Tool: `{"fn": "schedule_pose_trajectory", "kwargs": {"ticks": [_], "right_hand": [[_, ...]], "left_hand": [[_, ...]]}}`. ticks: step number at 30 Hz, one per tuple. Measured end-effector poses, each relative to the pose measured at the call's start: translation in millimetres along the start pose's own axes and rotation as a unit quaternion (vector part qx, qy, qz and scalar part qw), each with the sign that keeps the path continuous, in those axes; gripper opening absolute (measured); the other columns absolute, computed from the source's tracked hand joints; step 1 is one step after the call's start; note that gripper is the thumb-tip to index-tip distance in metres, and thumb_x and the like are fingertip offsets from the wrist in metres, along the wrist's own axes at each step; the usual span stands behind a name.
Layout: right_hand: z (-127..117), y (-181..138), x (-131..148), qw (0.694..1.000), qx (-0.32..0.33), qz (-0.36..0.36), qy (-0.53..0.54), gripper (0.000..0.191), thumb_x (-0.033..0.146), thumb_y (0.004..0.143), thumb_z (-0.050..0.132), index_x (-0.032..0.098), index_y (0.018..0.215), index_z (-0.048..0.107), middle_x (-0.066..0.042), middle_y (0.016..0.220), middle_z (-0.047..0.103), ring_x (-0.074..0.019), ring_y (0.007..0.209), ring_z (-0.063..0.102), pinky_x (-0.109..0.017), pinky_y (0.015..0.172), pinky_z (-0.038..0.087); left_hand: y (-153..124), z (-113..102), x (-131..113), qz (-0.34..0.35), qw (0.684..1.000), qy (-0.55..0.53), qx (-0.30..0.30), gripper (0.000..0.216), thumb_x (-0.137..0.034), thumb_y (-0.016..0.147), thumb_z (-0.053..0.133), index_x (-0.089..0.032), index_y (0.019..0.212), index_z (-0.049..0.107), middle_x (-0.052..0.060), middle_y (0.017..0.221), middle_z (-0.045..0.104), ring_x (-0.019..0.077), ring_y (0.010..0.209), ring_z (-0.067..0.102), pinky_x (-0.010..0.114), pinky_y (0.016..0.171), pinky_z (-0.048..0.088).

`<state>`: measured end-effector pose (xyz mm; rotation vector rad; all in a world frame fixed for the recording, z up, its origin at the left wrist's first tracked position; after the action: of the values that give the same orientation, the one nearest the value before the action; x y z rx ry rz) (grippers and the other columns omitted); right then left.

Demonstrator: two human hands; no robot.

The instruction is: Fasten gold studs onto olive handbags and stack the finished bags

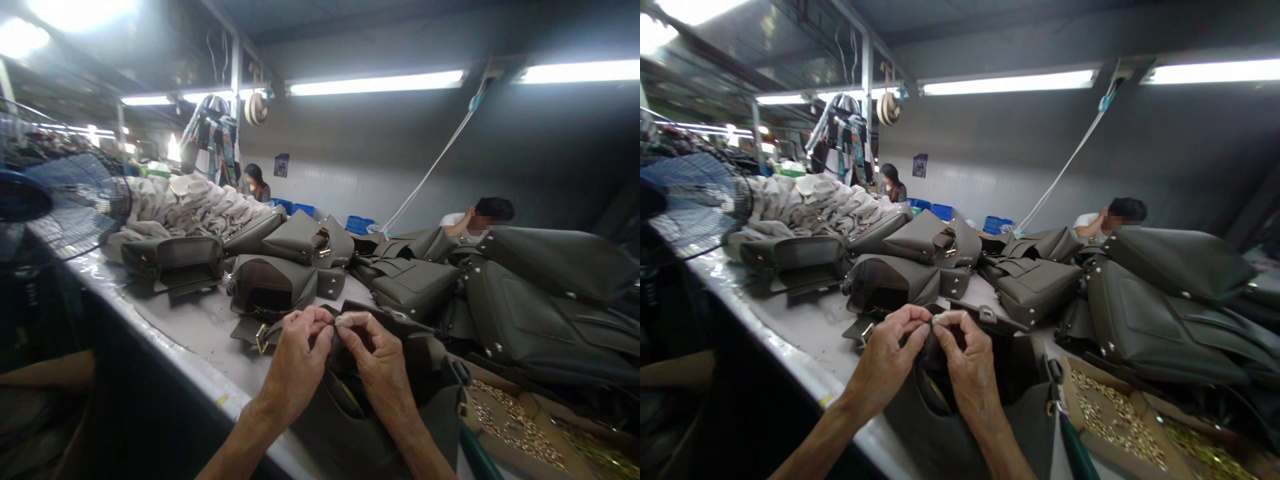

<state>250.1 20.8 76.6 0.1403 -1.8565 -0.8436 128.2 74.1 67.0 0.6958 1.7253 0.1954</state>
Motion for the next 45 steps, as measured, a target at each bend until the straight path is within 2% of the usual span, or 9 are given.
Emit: {"fn": "schedule_pose_trajectory", "kwargs": {"ticks": [4,8,17,21,28,34,38,41,45], "right_hand": [[2,-2,1,1.000,0.011,-0.006,-0.018,0.010,0.029,0.087,0.060,0.019,0.086,0.062,0.000,0.085,0.066,-0.0144,0.080,0.060,-0.022,0.074,0.045],[6,-2,6,0.999,0.024,-0.014,-0.046,0.012,0.030,0.088,0.056,0.018,0.086,0.061,-0.001,0.084,0.065,-0.0154,0.079,0.060,-0.024,0.073,0.044],[2,2,-8,0.996,0.014,0.070,-0.047,0.019,0.035,0.083,0.059,0.016,0.088,0.058,-0.003,0.081,0.063,-0.0183,0.076,0.060,-0.028,0.069,0.046],[15,2,-4,0.994,0.079,0.075,-0.013,0.014,0.027,0.083,0.056,0.016,0.090,0.061,-0.005,0.088,0.066,-0.0194,0.083,0.063,-0.030,0.076,0.047],[13,0,-2,0.995,0.050,0.082,-0.023,0.011,0.024,0.082,0.056,0.016,0.082,0.064,-0.004,0.084,0.068,-0.0192,0.081,0.063,-0.030,0.076,0.046],[15,-3,3,0.997,0.050,0.044,-0.038,0.004,0.020,0.081,0.057,0.018,0.081,0.060,-0.001,0.082,0.065,-0.0163,0.076,0.061,-0.027,0.071,0.045],[11,-1,5,0.987,0.012,0.009,-0.159,0.005,0.014,0.082,0.053,0.018,0.082,0.057,-0.002,0.081,0.065,-0.0187,0.077,0.061,-0.030,0.072,0.043],[9,-1,2,0.977,-0.013,-0.005,-0.213,0.005,0.015,0.083,0.052,0.019,0.085,0.054,-0.005,0.085,0.065,-0.0211,0.080,0.061,-0.032,0.074,0.043],[22,-8,3,0.986,0.051,-0.032,-0.153,0.005,0.017,0.085,0.049,0.021,0.089,0.050,-0.004,0.090,0.062,-0.0193,0.086,0.059,-0.032,0.080,0.042]], "left_hand": [[-1,1,3,-0.016,1.000,-0.021,0.005,0.014,-0.026,0.088,0.048,-0.018,0.091,0.059,0.005,0.092,0.063,0.0185,0.086,0.058,0.032,0.078,0.043],[-4,-1,3,0.007,1.000,-0.019,-0.016,0.013,-0.024,0.088,0.049,-0.020,0.092,0.061,0.004,0.093,0.061,0.0195,0.095,0.056,0.033,0.084,0.043],[-15,3,-21,0.192,0.976,0.082,-0.061,0.020,-0.009,0.090,0.047,-0.023,0.101,0.055,-0.002,0.095,0.064,0.0164,0.092,0.052,0.034,0.086,0.037],[-21,6,-27,0.233,0.960,0.147,-0.053,0.021,-0.008,0.091,0.044,-0.021,0.104,0.053,0.001,0.093,0.061,0.0171,0.091,0.051,0.037,0.090,0.035],[-27,3,-20,0.215,0.960,0.167,-0.068,0.025,-0.006,0.087,0.049,-0.021,0.107,0.048,0.004,0.103,0.057,0.0203,0.102,0.049,0.046,0.098,0.035],[-23,2,-7,0.158,0.978,0.111,-0.076,0.027,-0.011,0.088,0.048,-0.022,0.113,0.043,0.007,0.109,0.053,0.0193,0.101,0.055,0.036,0.085,0.050],[-34,-3,-25,0.188,0.957,0.199,-0.100,0.037,-0.003,0.079,0.051,-0.020,0.112,0.045,0.009,0.114,0.053,0.0262,0.117,0.045,0.048,0.099,0.040],[-51,-18,-28,0.162,0.939,0.268,-0.142,0.033,-0.007,0.075,0.054,-0.016,0.106,0.048,0.013,0.113,0.051,0.0313,0.115,0.043,0.053,0.097,0.039],[-70,-33,-12,0.122,0.946,0.260,-0.152,0.018,-0.018,0.083,0.050,-0.014,0.100,0.053,0.014,0.105,0.055,0.0294,0.104,0.052,0.048,0.090,0.045]]}}
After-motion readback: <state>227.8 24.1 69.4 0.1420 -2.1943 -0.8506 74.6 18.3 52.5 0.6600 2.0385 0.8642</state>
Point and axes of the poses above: each hand's wrist, its own y-axis towards the middle knuckle, its own z-axis out of the palm, x = y × z, the point moved 10 cm from there along y, towards the middle knuckle
